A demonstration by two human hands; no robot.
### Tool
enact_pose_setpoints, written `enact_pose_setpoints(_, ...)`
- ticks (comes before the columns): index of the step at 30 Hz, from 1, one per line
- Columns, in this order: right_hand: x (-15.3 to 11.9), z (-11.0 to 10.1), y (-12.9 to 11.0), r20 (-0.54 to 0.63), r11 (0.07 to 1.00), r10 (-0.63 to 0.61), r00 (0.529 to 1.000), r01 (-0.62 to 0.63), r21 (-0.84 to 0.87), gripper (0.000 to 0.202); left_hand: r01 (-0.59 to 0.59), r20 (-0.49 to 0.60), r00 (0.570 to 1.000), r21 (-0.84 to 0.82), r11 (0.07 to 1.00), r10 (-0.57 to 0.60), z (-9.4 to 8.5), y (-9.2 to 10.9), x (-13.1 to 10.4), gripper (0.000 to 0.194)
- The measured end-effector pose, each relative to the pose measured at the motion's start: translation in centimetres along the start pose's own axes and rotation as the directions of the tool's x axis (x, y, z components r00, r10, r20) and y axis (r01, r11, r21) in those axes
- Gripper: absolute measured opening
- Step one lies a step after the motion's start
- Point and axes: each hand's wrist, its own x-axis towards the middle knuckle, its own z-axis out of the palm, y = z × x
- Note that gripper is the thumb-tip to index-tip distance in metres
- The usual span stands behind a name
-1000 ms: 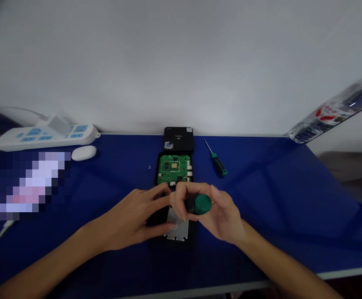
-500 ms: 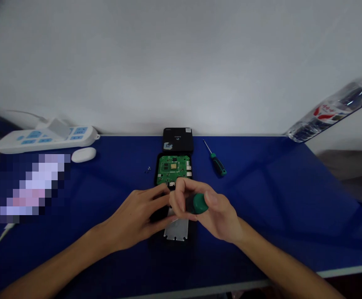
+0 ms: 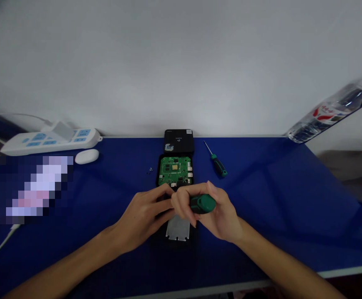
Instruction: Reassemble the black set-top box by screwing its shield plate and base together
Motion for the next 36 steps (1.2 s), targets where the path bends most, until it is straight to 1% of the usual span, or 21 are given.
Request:
enact_pose_setpoints(5,-0.1,0.1,-0.5,-0.005,1.0,-0.018,1.0,0.018,0.025,0.081,-0.056,-0.111,0.992,0.054,0.997,0.061,0.2,0.0,0.1,0.018)
enact_pose_setpoints(10,0.0,0.0,-1.0,-0.051,0.996,-0.037,0.998,0.041,0.08,0.079,-0.105,-0.179,0.974,0.183,0.977,0.138,-0.3,-0.2,0.3,0.013)
enact_pose_setpoints(13,0.1,-0.2,-1.2,-0.067,0.993,-0.042,0.997,0.049,0.108,0.077,-0.077,-0.227,0.965,0.236,0.969,0.132,-0.8,-0.6,0.3,0.009)
enact_pose_setpoints(17,0.1,-0.3,-1.2,-0.059,0.991,-0.018,0.998,0.025,0.129,0.076,0.025,-0.324,0.945,0.198,0.98,0.041,-1.6,-1.2,0.3,0.01)
enact_pose_setpoints(19,0.0,-0.3,-1.2,-0.06,0.992,-0.006,0.998,0.014,0.128,0.076,0.069,-0.381,0.924,0.174,0.982,0.003,-2.0,-1.5,0.3,0.012)
enact_pose_setpoints(25,-0.1,-0.4,-1.1,-0.062,0.994,0.01,0.998,-0.003,0.113,0.076,0.194,-0.523,0.848,0.156,0.969,-0.086,-2.4,-1.7,0.6,0.013)
enact_pose_setpoints(29,-0.1,-0.4,-1.0,-0.06,0.993,0.019,0.998,-0.011,0.119,0.075,0.311,-0.61,0.777,0.16,0.937,-0.153,-2.7,-1.7,0.8,0.012)
enact_pose_setpoints(32,-0.2,-0.4,-1.0,-0.059,0.993,0.015,0.998,-0.008,0.119,0.075,0.394,-0.624,0.747,0.137,0.909,-0.229,-3.1,-2.1,0.7,0.011)
enact_pose_setpoints(36,-0.3,-0.3,-1.0,-0.067,0.993,0.02,0.998,-0.012,0.119,0.074,0.535,-0.599,0.692,0.052,0.843,-0.402,-3.8,-2.9,0.5,0.007)
